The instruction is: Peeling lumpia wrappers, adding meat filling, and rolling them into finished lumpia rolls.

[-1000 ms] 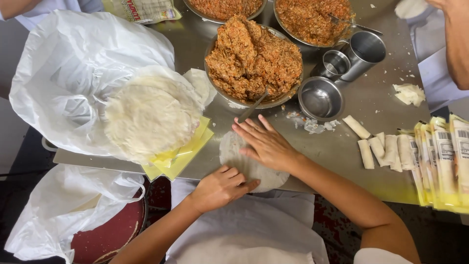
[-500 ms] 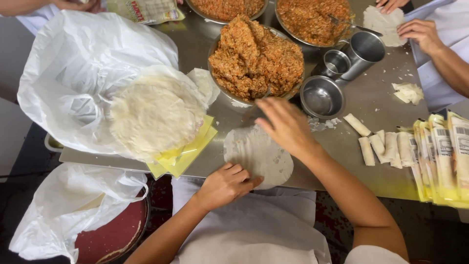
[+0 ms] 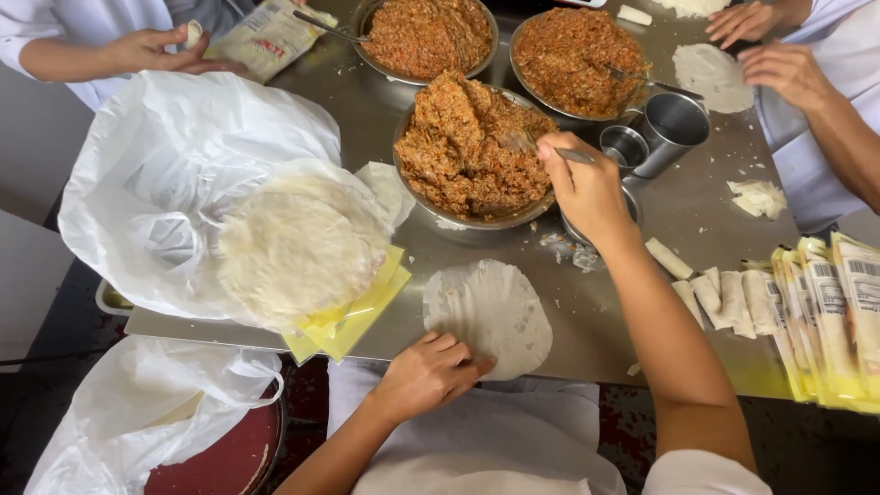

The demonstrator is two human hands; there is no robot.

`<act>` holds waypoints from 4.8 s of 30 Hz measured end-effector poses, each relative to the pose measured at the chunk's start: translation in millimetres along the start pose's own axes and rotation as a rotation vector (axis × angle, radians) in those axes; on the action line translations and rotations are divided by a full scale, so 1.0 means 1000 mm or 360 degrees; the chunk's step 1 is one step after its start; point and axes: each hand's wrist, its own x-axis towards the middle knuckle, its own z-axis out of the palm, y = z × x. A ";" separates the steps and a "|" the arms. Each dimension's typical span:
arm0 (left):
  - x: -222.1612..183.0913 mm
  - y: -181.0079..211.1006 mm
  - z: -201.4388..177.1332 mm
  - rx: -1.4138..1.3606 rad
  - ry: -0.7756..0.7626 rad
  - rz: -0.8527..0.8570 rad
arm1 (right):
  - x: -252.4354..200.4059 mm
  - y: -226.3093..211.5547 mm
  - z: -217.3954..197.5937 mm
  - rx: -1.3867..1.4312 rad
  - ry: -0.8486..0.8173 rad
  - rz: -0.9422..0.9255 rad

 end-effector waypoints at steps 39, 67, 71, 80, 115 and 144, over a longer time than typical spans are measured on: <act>-0.001 -0.002 0.000 -0.0158 0.0089 -0.0090 | 0.003 0.014 0.008 0.0608 0.0061 0.0304; 0.085 -0.088 -0.017 -0.2738 0.1150 -0.1716 | -0.049 0.028 0.062 -0.0293 0.0249 -0.0384; 0.094 -0.086 -0.016 -0.2781 0.1098 -0.1648 | -0.064 0.024 0.097 -0.0641 -0.0066 -0.0742; 0.095 -0.075 -0.020 -0.2721 0.1091 -0.1702 | 0.001 0.051 0.013 -0.0411 0.0117 -0.0468; -0.013 0.006 0.006 -0.0267 0.0008 -0.0312 | -0.066 0.004 0.054 0.1608 0.0367 0.1142; -0.029 0.000 0.022 -0.0260 0.0081 -0.0228 | -0.181 -0.057 0.011 0.1635 -0.0050 0.1476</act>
